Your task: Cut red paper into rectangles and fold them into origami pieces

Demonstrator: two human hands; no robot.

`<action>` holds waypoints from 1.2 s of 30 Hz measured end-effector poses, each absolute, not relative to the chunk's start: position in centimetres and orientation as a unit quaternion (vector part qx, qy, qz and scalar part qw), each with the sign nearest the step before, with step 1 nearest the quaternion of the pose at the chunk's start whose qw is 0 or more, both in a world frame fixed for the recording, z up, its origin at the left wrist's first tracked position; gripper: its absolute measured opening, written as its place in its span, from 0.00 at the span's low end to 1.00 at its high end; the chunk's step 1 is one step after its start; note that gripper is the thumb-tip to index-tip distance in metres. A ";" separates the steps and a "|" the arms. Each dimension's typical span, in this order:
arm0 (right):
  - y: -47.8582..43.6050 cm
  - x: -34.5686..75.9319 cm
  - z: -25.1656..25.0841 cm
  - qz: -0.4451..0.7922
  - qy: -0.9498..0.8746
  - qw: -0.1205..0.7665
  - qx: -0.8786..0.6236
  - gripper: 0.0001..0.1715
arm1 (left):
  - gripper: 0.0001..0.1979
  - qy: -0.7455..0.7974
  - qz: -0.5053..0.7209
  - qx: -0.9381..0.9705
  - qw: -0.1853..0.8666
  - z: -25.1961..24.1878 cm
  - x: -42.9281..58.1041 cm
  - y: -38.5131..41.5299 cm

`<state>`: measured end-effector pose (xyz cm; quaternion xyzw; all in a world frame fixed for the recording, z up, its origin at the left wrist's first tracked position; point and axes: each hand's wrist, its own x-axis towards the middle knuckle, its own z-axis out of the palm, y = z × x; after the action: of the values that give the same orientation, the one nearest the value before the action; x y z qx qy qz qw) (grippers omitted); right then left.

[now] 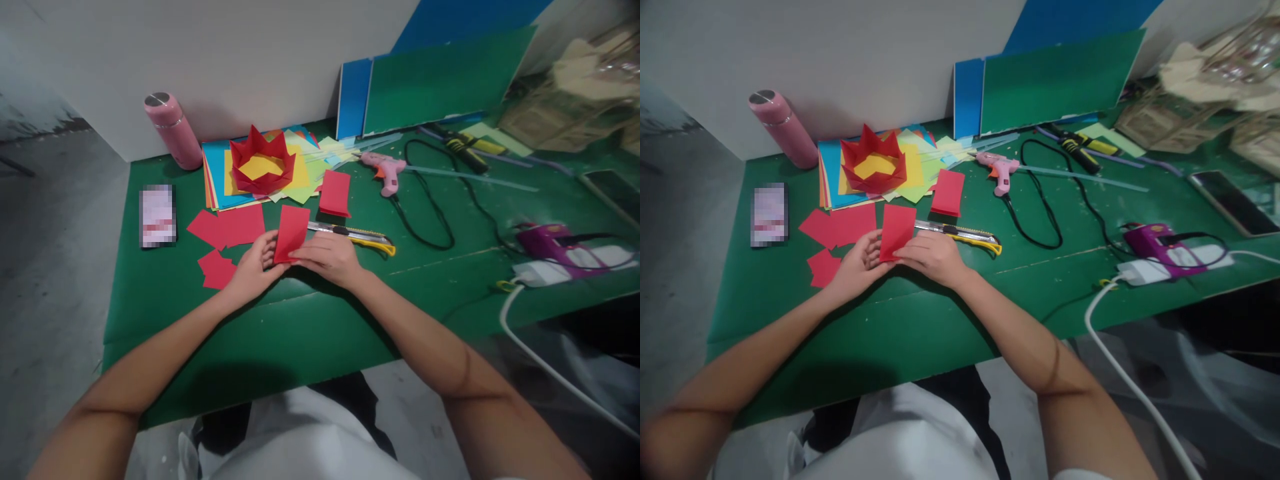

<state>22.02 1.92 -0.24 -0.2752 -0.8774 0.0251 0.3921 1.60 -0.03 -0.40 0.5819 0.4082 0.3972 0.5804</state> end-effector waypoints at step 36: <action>1.0 20.0 0.5 0.539 -0.587 0.388 -0.463 0.23 | 0.24 0.446 0.425 0.502 0.608 -0.1 2.1 -0.2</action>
<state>20.01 1.00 0.46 -0.4631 -0.5870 0.5391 0.3878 2.09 -0.20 -0.07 0.5016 0.4457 0.4246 0.6079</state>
